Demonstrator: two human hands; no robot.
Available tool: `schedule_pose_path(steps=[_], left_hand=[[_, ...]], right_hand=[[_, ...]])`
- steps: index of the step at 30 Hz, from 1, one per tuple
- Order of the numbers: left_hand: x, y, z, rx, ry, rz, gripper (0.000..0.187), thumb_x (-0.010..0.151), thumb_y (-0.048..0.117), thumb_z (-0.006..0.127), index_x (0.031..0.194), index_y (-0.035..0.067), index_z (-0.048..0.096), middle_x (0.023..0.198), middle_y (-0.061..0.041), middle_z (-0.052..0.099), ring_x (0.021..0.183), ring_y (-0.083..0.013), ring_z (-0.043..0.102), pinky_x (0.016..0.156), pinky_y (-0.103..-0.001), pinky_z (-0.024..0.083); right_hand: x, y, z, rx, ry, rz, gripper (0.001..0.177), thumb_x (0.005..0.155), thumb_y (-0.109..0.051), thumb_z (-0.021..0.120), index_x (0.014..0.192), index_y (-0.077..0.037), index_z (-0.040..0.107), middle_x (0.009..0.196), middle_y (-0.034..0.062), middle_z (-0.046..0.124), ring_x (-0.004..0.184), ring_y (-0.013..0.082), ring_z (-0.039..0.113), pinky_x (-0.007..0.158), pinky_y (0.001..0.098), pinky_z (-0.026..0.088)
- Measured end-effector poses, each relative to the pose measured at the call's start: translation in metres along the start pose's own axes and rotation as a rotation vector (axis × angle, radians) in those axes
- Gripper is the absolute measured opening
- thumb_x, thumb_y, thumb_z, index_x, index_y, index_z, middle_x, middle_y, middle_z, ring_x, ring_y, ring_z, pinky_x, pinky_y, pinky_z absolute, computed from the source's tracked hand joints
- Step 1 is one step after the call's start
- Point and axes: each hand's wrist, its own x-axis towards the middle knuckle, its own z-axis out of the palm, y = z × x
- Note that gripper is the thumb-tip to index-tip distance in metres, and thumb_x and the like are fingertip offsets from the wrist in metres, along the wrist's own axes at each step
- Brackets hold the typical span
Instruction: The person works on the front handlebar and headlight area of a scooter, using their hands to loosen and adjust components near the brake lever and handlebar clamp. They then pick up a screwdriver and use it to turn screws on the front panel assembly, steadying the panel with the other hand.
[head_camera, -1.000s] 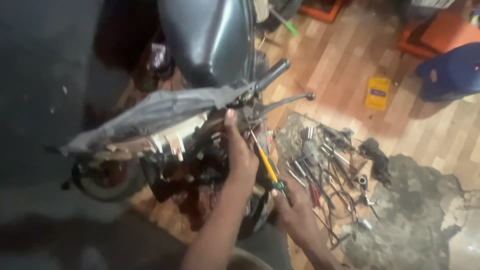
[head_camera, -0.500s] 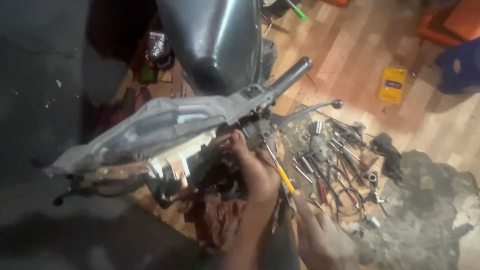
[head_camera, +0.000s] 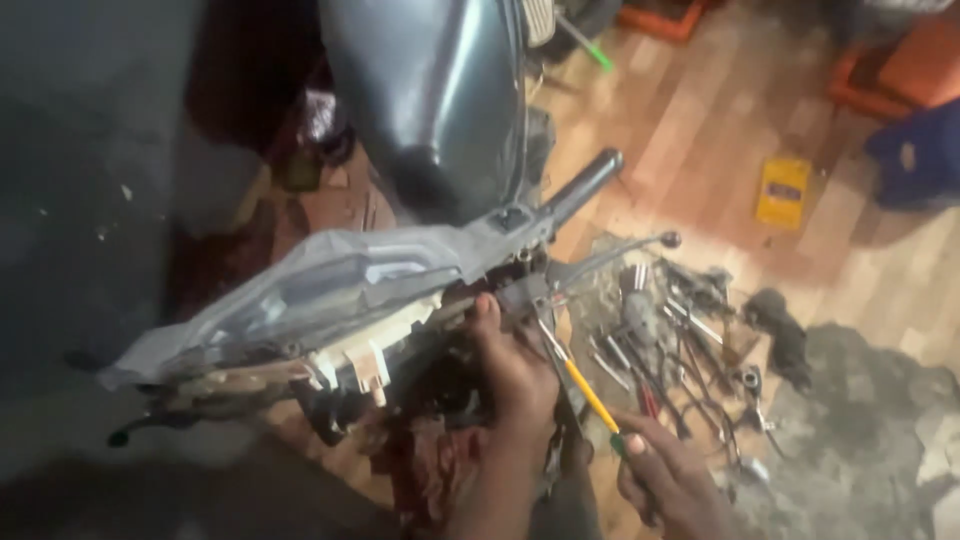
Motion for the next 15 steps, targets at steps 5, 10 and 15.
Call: schedule_pose_path(steps=[5, 10, 15], left_hand=[[-0.02, 0.031, -0.004, 0.392, -0.167, -0.079, 0.063, 0.092, 0.058, 0.066, 0.122, 0.002, 0.06, 0.114, -0.011, 0.071, 0.11, -0.0232, 0.069, 0.099, -0.041, 0.058], [-0.027, 0.031, 0.027, 0.389, -0.026, -0.142, 0.066, 0.083, 0.055, 0.072, 0.12, 0.001, 0.06, 0.11, -0.014, 0.074, 0.104, -0.0286, 0.071, 0.095, -0.043, 0.058], [-0.029, 0.021, 0.029, 0.336, 0.013, -0.04, 0.057, 0.082, 0.043, 0.077, 0.119, 0.003, 0.06, 0.111, -0.013, 0.072, 0.1, -0.0262, 0.072, 0.092, -0.041, 0.06]], right_hand=[[0.029, 0.079, -0.026, -0.312, 0.266, -0.452, 0.044, 0.097, -0.025, 0.052, 0.135, -0.003, 0.059, 0.061, 0.005, 0.066, 0.047, 0.011, 0.051, 0.045, 0.0259, 0.042], [0.122, 0.199, -0.09, 0.325, -0.069, -0.322, 0.052, 0.093, -0.025, 0.06, 0.143, -0.023, 0.043, 0.07, 0.0096, 0.068, 0.053, 0.0268, 0.061, 0.041, 0.0401, 0.051], [0.125, 0.196, -0.083, 0.469, -0.211, -0.28, 0.07, 0.073, -0.018, 0.073, 0.133, -0.018, 0.038, 0.072, 0.0271, 0.068, 0.037, 0.0314, 0.06, 0.024, 0.0385, 0.046]])
